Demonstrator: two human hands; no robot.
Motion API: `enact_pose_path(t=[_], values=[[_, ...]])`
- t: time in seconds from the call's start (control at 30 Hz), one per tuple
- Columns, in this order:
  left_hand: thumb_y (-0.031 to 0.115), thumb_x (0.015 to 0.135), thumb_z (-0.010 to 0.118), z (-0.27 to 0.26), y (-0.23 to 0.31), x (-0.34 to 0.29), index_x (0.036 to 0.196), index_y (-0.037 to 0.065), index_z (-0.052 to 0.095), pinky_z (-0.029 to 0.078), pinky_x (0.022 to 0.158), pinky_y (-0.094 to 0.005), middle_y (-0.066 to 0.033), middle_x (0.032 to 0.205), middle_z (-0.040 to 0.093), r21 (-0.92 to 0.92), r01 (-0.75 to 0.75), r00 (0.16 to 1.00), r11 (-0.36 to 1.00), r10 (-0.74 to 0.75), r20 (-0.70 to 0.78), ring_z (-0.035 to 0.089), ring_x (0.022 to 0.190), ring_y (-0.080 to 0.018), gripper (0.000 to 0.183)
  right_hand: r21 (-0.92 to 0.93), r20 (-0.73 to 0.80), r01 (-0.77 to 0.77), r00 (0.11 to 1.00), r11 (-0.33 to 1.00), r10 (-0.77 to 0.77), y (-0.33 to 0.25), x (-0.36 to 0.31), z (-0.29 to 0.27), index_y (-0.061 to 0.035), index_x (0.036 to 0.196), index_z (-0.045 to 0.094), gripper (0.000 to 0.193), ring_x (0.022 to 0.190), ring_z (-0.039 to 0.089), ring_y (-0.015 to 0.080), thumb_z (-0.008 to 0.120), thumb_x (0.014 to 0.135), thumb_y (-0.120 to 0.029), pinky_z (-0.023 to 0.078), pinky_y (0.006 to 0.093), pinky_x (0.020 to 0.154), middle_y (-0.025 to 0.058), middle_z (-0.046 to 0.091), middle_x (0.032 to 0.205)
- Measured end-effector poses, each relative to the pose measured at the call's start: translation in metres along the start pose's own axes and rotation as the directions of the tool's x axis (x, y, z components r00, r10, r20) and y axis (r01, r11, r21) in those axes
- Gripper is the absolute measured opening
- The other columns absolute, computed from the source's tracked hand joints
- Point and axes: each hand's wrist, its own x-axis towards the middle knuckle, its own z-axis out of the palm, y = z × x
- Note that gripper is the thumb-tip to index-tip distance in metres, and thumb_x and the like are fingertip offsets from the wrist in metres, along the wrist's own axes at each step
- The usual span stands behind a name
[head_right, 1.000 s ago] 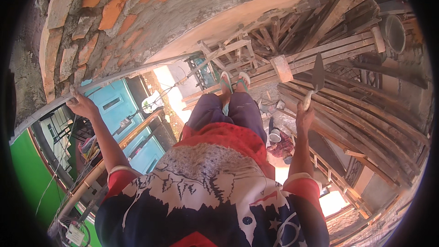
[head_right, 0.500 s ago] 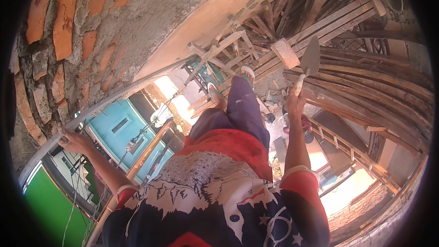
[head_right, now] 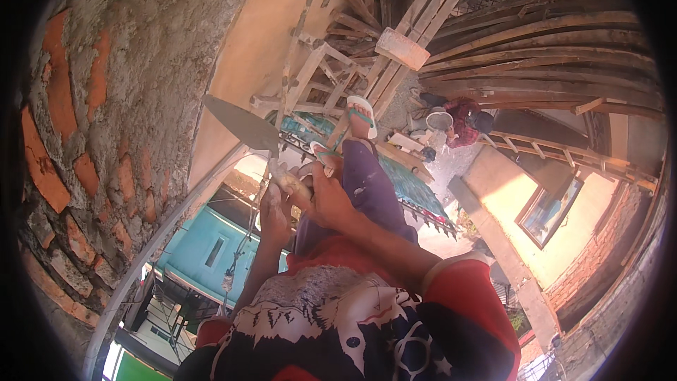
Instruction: The person is building a brick wall on a construction site. They scoop mortar from a bucket using a trowel, apply it to the wall, and place bricks one by one. The person uses a metal level to ensure the bricks are aligned correctly and taps them into place.
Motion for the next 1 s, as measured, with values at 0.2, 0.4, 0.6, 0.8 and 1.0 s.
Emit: enact_pose_path(t=[0.2,0.4,0.6,0.8,1.0], values=[[0.029,0.110,0.052,0.029,-0.034,0.045,0.137,-0.006,0.054,0.048,0.108,-0.0378,-0.0180,0.131,0.065,0.003,0.158,0.987,0.988,-0.157,-0.037,0.064,0.118,-0.0221,0.044,-0.013,-0.182,-0.153,0.972,0.988,0.148,0.041,0.000,-0.008,-0.0015,0.117,0.044,0.030,0.082,0.072,0.0462,0.057,0.105,-0.025,0.057,0.0497,0.069,0.0206,0.073,0.090],[0.021,0.106,0.060,-0.008,-0.049,0.072,0.121,-0.005,0.066,0.047,0.103,-0.0329,-0.0126,0.115,0.072,0.494,0.167,0.983,0.853,-0.104,-0.153,0.065,0.111,-0.0177,0.031,-0.076,-0.641,-0.368,0.730,0.927,0.237,0.214,0.036,-0.085,-0.0004,0.109,0.052,0.021,0.081,0.072,0.0221,0.052,0.109,-0.021,0.056,0.0390,0.075,0.0132,0.073,0.087],[0.013,0.101,0.067,-0.054,-0.055,0.071,0.115,0.001,0.070,0.048,0.071,-0.0285,-0.0015,0.090,0.066,0.784,0.319,0.947,0.532,-0.142,-0.289,0.057,0.076,-0.0088,0.019,0.035,-0.837,-0.536,0.445,0.844,0.318,0.434,0.033,-0.166,-0.0017,0.116,0.059,0.023,0.090,0.070,0.0311,0.058,0.102,-0.020,0.054,0.0419,0.083,0.0181,0.072,0.098],[0.010,0.098,0.067,-0.097,-0.085,0.077,0.110,-0.001,0.070,0.048,0.069,-0.0289,-0.0028,0.084,0.065,0.865,0.343,0.938,0.367,-0.188,-0.293,0.056,0.073,-0.0095,0.016,0.083,-0.866,-0.711,0.296,0.699,0.404,0.543,0.037,-0.223,-0.0021,0.124,0.058,0.038,0.107,0.068,0.0438,0.061,0.099,-0.030,0.051,0.0504,0.092,0.0261,0.069,0.116],[0.010,0.096,0.068,-0.127,-0.113,0.086,0.108,-0.002,0.071,0.051,0.073,-0.0307,-0.0076,0.086,0.069,0.815,0.474,0.876,0.334,-0.270,-0.400,0.061,0.075,-0.0128,0.017,0.116,-0.861,-0.747,0.253,0.654,0.441,0.587,0.060,-0.257,0.0023,0.134,0.048,0.054,0.109,0.067,0.0439,0.060,0.100,-0.037,0.051,0.0485,0.095,0.0282,0.069,0.115]])
